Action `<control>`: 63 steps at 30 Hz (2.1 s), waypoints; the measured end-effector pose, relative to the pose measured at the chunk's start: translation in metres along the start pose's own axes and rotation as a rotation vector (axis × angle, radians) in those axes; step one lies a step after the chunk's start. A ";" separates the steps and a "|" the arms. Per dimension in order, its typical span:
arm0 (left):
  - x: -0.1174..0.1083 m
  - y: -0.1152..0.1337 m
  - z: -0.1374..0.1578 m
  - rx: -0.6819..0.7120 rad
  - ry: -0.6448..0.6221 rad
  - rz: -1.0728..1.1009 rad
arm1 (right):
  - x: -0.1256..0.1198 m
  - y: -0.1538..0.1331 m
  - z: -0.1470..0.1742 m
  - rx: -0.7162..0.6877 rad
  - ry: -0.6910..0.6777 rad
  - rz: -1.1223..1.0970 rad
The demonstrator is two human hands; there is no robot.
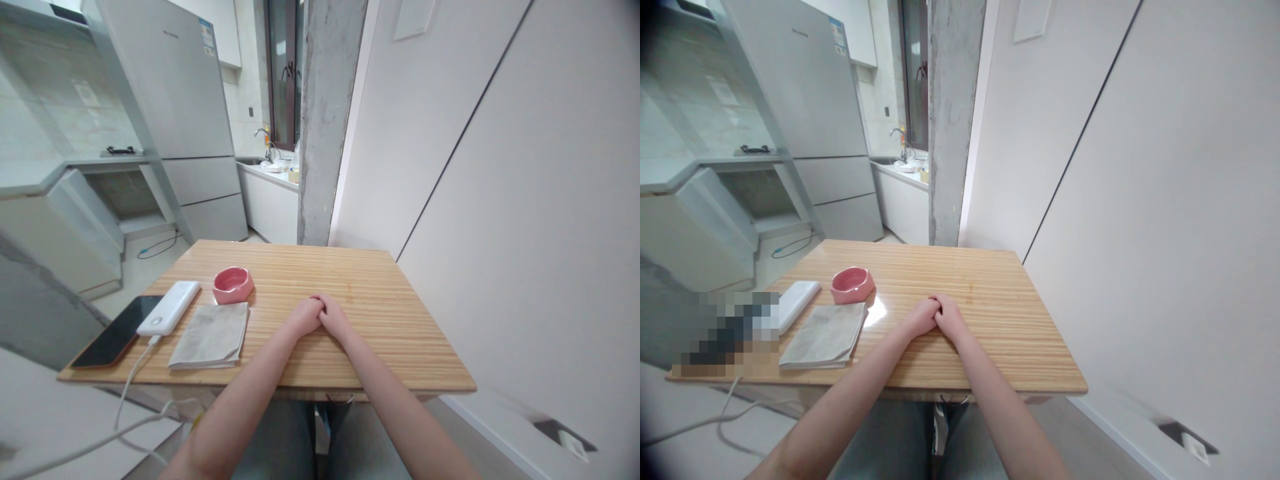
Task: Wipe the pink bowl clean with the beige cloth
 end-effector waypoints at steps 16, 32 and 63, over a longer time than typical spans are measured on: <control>-0.068 -0.010 0.013 -0.078 0.376 -0.122 | -0.008 0.008 -0.007 0.228 0.070 -0.329; -0.141 -0.118 0.050 -0.530 0.386 -0.659 | -0.053 0.008 -0.007 0.260 0.415 -0.088; -0.030 0.027 0.010 0.098 0.162 -0.146 | -0.040 0.020 -0.010 0.270 0.354 -0.210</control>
Point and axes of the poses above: each hand's wrist, its own z-axis away from the middle knuckle, its own x-axis out of the palm, y = z × x, the point moved 5 cm from there along -z, towards the middle knuckle, and after that the axes turned 11 degrees about y, right-handed, at the moved point
